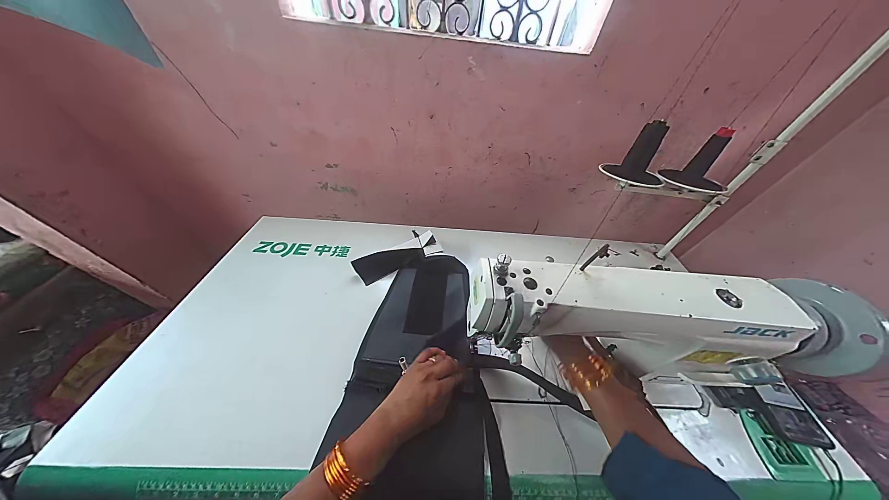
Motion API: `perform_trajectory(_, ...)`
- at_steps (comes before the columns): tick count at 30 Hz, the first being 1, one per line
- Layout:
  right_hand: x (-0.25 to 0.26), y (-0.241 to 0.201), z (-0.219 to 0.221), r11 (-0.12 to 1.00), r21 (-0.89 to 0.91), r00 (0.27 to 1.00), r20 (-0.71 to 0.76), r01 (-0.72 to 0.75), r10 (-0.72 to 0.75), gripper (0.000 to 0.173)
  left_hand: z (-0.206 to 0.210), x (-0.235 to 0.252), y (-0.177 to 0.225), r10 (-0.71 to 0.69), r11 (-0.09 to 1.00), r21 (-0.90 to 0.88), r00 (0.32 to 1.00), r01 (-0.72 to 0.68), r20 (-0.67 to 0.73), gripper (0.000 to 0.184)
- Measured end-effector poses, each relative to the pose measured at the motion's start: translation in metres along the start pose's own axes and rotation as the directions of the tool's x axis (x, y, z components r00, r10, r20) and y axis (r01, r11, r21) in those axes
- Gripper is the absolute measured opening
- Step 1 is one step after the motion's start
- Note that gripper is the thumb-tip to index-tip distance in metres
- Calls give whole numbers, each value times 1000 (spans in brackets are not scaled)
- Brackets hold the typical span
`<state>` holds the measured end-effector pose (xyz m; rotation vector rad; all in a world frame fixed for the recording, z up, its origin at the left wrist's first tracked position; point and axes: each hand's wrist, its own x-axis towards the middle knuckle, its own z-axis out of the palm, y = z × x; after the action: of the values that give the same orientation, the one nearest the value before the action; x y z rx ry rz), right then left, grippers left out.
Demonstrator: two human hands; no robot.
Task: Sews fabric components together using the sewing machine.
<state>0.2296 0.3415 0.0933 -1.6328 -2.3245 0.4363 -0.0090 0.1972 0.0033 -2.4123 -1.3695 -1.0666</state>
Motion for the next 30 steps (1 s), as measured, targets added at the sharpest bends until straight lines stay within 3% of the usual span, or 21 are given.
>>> perform_trajectory(2, -20, -16, 15, 958, 117, 959, -142, 263, -246, 33, -9, -2, -5, -90, 993, -69, 992, 96, 90, 36)
perform_trajectory(3, -33, -22, 20, 914, 137, 921, -135, 383, -366, 28, -11, -2, -7, -97, 992, -70, 988, 106, 121, 43)
perform_trajectory(5, -56, -31, 24, 871, 69, 870, 48, 487, -490, 30, -8, 0, -3, -37, 999, -21, 992, 40, 122, 36)
perform_trajectory(6, -62, -35, 21, 871, -26, 862, 164, 490, -479, 33, -4, 1, 1, 14, 1000, 18, 997, -15, 81, 30)
perform_trajectory(7, -66, -36, 22, 863, -117, 863, 190, 492, -467, 32, 0, 1, 5, 65, 997, 46, 997, -66, 37, 26)
perform_trajectory(10, -68, -11, 15, 850, -226, 867, -42, 475, -496, 17, 9, -3, 15, 65, 997, 51, 997, -62, -50, 20)
perform_trajectory(12, -69, 8, -16, 906, -289, 935, -78, 311, -346, 20, 12, -6, 20, -19, 999, 23, 994, 22, -108, 21)
perform_trajectory(15, -72, 22, -60, 910, -415, 1000, -7, 9, -13, 29, 13, -6, 26, -104, 995, -11, 981, 103, -165, 22)
perform_trajectory(17, -92, 12, -56, 917, -369, 971, -120, 150, -207, 31, 16, -4, 29, -139, 990, -33, 972, 135, -190, 22)
perform_trajectory(19, -116, -10, -20, 887, -261, 858, -258, 381, -444, 27, 17, -5, 33, -165, 986, -59, 968, 156, -189, 22)
perform_trajectory(20, -122, -23, 2, 879, -161, 835, -273, 449, -477, 23, 16, -5, 33, -176, 984, -75, 966, 164, -188, 22)
perform_trajectory(21, -125, -36, 19, 892, -21, 870, -213, 451, -445, 23, 14, -5, 33, -188, 980, -93, 965, 174, -185, 21)
perform_trajectory(23, -119, -54, 39, 936, 269, 966, 61, 227, -251, 52, 11, -5, 35, -211, 973, -131, 960, 189, -182, 21)
perform_trajectory(25, -112, -61, 57, 820, 572, 990, 127, -25, -58, 57, 9, -5, 35, -223, 969, -151, 958, 197, -180, 21)
perform_trajectory(27, -120, -66, 63, 533, 795, 955, 280, -288, 99, 48, 8, -6, 36, -237, 963, -170, 955, 208, -179, 21)
perform_trajectory(30, -144, -68, 56, 278, 872, 913, 362, -403, 189, 18, 7, -5, 35, -242, 960, -186, 956, 210, -164, 22)
